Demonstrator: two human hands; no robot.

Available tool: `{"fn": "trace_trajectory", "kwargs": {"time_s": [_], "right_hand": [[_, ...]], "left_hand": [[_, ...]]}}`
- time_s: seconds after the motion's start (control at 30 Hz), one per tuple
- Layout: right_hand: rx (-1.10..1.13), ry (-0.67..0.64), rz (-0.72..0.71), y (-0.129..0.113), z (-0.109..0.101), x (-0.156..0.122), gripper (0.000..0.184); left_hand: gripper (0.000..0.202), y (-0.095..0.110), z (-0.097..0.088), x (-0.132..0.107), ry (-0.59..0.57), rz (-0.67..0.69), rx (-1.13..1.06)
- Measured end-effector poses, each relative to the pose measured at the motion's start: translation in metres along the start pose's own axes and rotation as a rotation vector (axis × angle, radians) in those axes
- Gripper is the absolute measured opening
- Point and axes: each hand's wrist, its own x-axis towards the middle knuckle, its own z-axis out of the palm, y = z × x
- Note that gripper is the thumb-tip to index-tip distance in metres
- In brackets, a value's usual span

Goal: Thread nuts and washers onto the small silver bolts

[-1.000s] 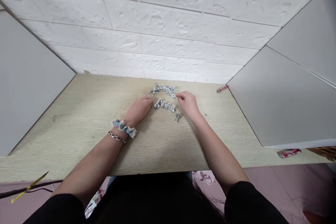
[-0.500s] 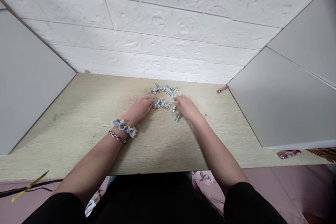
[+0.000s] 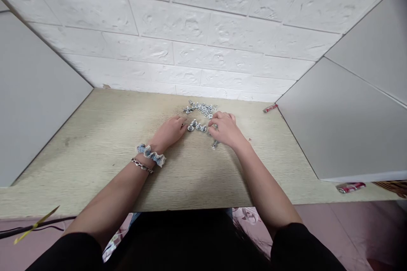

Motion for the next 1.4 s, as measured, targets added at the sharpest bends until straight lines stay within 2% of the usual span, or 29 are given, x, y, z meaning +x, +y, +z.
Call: {"fn": "trace_trajectory", "kwargs": {"time_s": [0.27,0.53,0.63,0.73,0.87,0.97,1.17,1.4], "right_hand": [[-0.014,-0.042,-0.004,0.004,0.006,-0.001,0.020],[-0.046,-0.029,0.047,0.009,0.010,0.002,0.021],[-0.033,-0.006,0.060,0.010,0.010,0.003,0.021],[0.019,0.072,0.109,0.009,0.007,0.004,0.019],[0.218,0.224,0.163,0.006,0.001,0.005,0.019],[0.490,0.262,0.183,0.003,0.001,0.006,0.021],[1.062,0.076,0.176,-0.012,0.011,0.005,0.025],[1.207,-0.007,0.163,-0.019,0.014,0.006,0.025]], "left_hand": [[0.032,0.001,-0.001,0.000,0.030,-0.025,-0.007],[0.031,-0.001,0.000,0.000,0.047,-0.021,0.001],[0.033,-0.001,-0.001,0.000,0.068,-0.025,-0.026],[0.031,0.001,-0.003,0.001,0.136,-0.010,-0.058],[0.027,0.005,-0.008,0.000,0.264,0.098,-0.055],[0.027,0.009,-0.010,-0.003,0.330,0.184,-0.057],[0.033,0.014,-0.008,-0.007,0.338,0.291,-0.062],[0.031,0.013,-0.004,-0.007,0.235,0.301,-0.088]]}}
